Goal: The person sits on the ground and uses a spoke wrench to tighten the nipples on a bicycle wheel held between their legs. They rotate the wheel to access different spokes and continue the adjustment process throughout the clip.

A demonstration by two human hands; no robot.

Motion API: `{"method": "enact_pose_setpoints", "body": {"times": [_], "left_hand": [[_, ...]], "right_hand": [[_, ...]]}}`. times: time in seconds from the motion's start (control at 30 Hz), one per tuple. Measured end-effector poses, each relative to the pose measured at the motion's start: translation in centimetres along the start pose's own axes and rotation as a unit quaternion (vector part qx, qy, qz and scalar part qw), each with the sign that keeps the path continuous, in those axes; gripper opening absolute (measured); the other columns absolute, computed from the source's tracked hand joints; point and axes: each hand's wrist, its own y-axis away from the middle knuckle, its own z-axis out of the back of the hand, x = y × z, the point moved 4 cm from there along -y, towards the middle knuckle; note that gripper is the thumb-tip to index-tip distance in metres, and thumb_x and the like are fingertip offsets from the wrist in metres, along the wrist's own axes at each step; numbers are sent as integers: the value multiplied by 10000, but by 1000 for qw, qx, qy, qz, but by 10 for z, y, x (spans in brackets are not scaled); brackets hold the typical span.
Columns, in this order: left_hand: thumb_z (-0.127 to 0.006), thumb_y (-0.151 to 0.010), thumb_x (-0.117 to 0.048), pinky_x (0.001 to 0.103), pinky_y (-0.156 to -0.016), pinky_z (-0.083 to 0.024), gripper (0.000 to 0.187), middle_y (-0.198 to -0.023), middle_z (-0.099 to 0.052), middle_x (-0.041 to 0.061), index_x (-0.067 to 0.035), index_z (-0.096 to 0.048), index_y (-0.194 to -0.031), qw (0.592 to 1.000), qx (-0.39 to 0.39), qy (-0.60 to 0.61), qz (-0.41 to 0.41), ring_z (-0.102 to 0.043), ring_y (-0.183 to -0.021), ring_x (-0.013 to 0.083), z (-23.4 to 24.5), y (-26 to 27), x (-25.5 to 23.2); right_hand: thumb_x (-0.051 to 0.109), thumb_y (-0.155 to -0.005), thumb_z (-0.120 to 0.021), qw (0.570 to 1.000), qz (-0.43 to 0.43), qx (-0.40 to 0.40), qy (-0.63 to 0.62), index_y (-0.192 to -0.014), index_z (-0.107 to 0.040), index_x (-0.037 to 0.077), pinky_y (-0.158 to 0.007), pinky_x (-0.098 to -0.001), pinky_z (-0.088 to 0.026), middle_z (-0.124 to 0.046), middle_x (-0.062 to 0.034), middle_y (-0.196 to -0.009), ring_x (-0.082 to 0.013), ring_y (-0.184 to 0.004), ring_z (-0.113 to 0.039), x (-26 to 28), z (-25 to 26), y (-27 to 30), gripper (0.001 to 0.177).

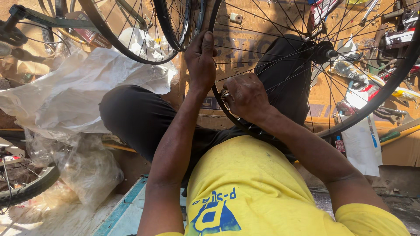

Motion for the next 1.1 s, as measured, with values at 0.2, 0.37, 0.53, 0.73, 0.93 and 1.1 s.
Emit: {"method": "enact_pose_setpoints", "body": {"times": [0.2, 0.37, 0.53, 0.73, 0.93, 1.1], "left_hand": [[-633, -1084, -423, 262, -597, -430, 428, -783, -597, -12, -20, -731, -1190, 999, -7, 27, 32, -548, -702, 80, -4, 0, -1], [-666, -1070, -424, 256, -651, -505, 446, -886, -676, 5, -7, -719, -1218, 999, 11, 34, 14, -615, -764, 83, -4, 0, -15], [-654, -1083, -420, 245, -628, -492, 427, -892, -675, 10, -20, -724, -1216, 1000, 18, 5, 13, -620, -767, 83, -2, 1, -17], [-654, -1059, -415, 243, -558, -429, 415, -811, -644, -6, -30, -725, -1195, 999, 16, -3, 34, -576, -715, 72, -1, 4, -18], [-649, -1078, -397, 253, -600, -445, 390, -809, -641, -14, -33, -735, -1191, 1000, 17, -7, 7, -581, -729, 73, 0, 3, -22], [-629, -1074, -394, 268, -578, -417, 385, -766, -623, -12, -37, -743, -1160, 999, 13, -20, 29, -551, -683, 83, -1, 6, -25]], "right_hand": [[164, -904, -782, 998, 32, -40, 38, -949, -579, 45, -627, -459, -478, -618, -109, -788, -286, -702, -642, 11, 0, -6, 239], [57, -881, -697, 996, 63, -46, 50, -978, -593, 31, -752, -455, -550, -625, -128, -867, -299, -803, -670, 14, 18, -2, 145], [58, -905, -669, 990, 107, -15, 96, -975, -630, 24, -797, -394, -581, -643, -117, -909, -254, -870, -689, 8, 12, 3, 88], [87, -932, -674, 986, 114, 36, 118, -927, -669, 25, -787, -408, -570, -682, -114, -922, -258, -879, -705, 14, -7, 1, 62], [196, -875, -677, 974, -3, 225, -39, -1030, -707, 47, -903, -509, -538, -734, -137, -990, -329, -983, -721, 1, 26, -18, 217], [308, -991, -646, 898, -69, 433, -40, -1418, -553, 117, -942, -508, -506, -727, -169, -1047, -354, -1029, -686, -6, 35, -36, 476]]}}
